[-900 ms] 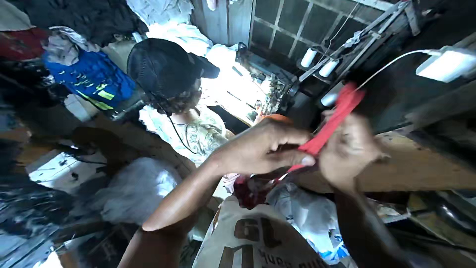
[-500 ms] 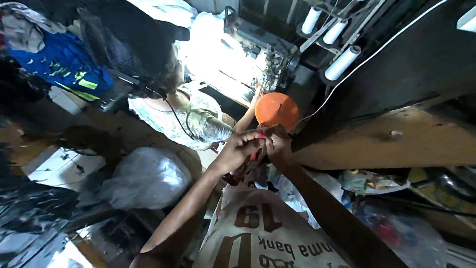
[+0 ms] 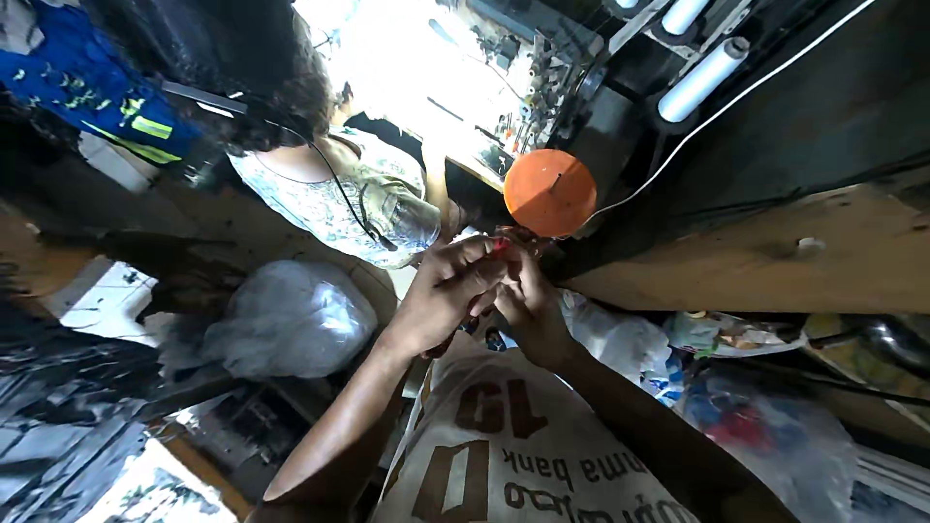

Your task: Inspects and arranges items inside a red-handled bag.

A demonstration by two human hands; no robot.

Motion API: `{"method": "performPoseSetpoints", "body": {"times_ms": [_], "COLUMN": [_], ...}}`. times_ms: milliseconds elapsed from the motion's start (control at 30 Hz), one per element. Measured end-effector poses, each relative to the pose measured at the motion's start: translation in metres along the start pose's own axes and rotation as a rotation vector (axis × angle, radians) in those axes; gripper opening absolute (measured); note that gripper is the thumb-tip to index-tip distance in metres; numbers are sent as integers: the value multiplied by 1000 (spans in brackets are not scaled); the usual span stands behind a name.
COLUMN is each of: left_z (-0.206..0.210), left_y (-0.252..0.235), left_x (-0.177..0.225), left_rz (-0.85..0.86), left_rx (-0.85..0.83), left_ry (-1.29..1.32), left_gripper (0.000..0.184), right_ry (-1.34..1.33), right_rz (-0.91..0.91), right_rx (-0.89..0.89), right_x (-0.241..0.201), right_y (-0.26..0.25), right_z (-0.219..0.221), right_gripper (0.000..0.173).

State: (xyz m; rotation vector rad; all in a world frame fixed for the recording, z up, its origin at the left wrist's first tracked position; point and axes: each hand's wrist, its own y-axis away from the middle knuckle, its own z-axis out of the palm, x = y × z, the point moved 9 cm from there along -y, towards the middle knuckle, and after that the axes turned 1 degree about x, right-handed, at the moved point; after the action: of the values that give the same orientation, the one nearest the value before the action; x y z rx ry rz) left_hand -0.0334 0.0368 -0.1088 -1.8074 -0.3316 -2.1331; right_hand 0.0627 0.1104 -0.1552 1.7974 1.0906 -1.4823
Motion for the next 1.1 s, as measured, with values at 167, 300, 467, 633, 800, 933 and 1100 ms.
{"method": "performPoseSetpoints", "body": {"times_ms": [167,300,467,633,800,933,1100], "left_z": [-3,-13,-50,-92,-113,-131,-145], "left_y": [1,12,34,43,61,73,77], "left_x": [-14,-13,-6,9,-3,-14,-43], "left_rz": [-113,-158,-162,-66,-66,-47,-53], "left_rx": [-66,-88,0,134,246,323,369], "left_ry": [-69,-133,-209,-262,-159,-139,-144], "left_gripper": [22,18,17,18,22,23,24], "right_ry": [-346,-194,-261,-301,-344,-408,-338], "right_rz": [114,146,79,72,100,97,117], "right_rx": [-142,-125,-95,-34,-7,5,-31], "right_x": [16,23,27,34,45,49,59], "right_y": [-6,-1,9,19,33,36,34], "right_z": [11,7,-11,-50,-73,-74,-58], "right_gripper": [62,57,55,43,43,42,43]}}
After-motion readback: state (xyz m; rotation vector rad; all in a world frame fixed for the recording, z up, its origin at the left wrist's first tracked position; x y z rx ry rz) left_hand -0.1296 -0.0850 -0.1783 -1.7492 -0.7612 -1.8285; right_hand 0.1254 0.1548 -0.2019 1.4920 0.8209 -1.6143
